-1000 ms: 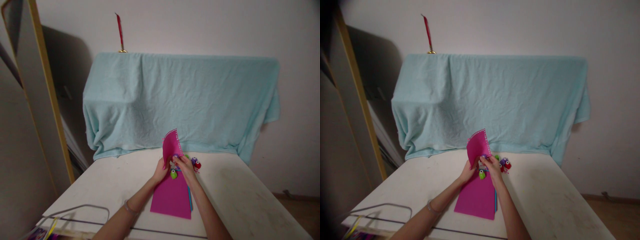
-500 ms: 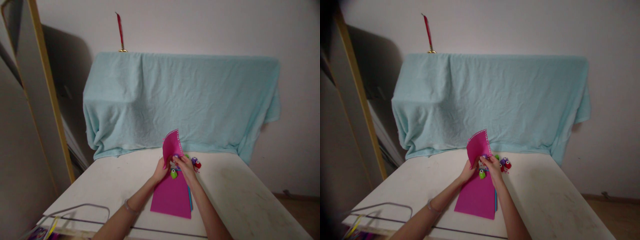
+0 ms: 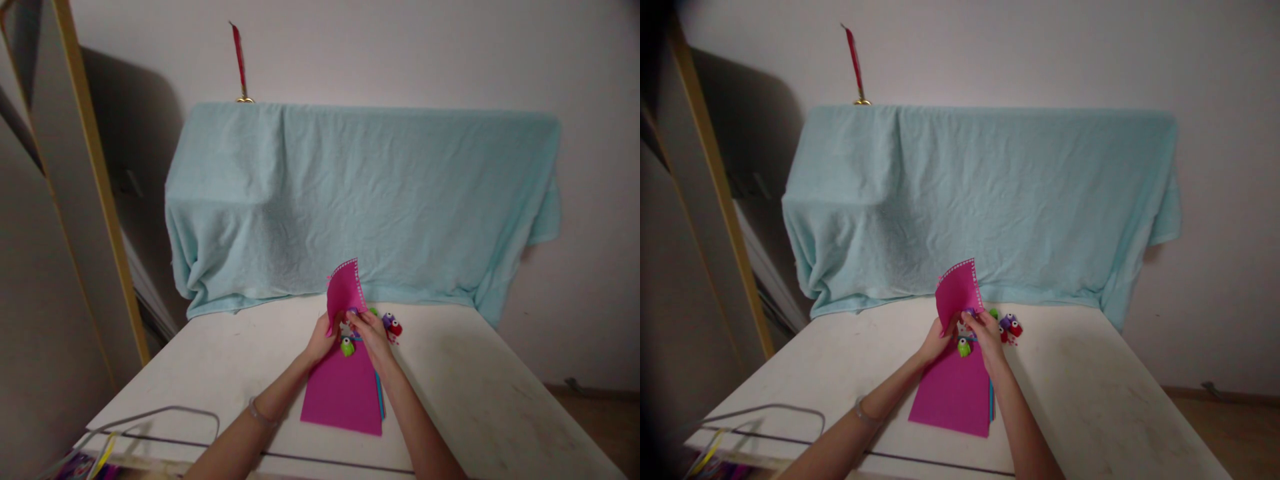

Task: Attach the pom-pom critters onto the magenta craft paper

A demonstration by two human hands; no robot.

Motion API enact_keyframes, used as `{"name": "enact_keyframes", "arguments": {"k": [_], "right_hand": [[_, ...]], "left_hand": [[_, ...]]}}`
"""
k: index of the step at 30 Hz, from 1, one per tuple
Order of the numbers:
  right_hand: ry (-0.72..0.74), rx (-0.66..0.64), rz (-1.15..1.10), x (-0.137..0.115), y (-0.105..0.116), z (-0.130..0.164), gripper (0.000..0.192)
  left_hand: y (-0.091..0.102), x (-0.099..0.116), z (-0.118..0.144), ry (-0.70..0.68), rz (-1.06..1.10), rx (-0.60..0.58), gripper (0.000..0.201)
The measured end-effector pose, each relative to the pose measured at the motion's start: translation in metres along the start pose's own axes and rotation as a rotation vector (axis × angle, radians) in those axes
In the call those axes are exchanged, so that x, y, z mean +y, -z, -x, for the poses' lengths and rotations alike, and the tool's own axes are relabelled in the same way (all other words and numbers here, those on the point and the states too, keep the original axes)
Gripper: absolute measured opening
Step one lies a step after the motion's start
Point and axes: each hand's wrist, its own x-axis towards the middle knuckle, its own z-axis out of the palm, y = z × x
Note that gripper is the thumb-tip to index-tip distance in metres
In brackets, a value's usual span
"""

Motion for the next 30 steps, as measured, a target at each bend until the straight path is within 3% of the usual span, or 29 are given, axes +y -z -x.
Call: {"name": "enact_keyframes", "arguments": {"k": [13,19,30], "right_hand": [[-0.017,0.147,0.069,0.001,0.004,0.001,0.035],[-0.009,0.107,0.066,0.006,0.006,-0.002,0.037],[-0.017,-0.004,0.053,0.003,-0.001,0.0,0.039]], "left_hand": [[-0.004,-0.004,0.001,-0.006,0.022,-0.03,0.052],[-0.006,0.001,0.005,0.093,0.08,-0.02,0.056],[-0.003,0.006,0.004,0.112,0.097,0.068,0.06]]}}
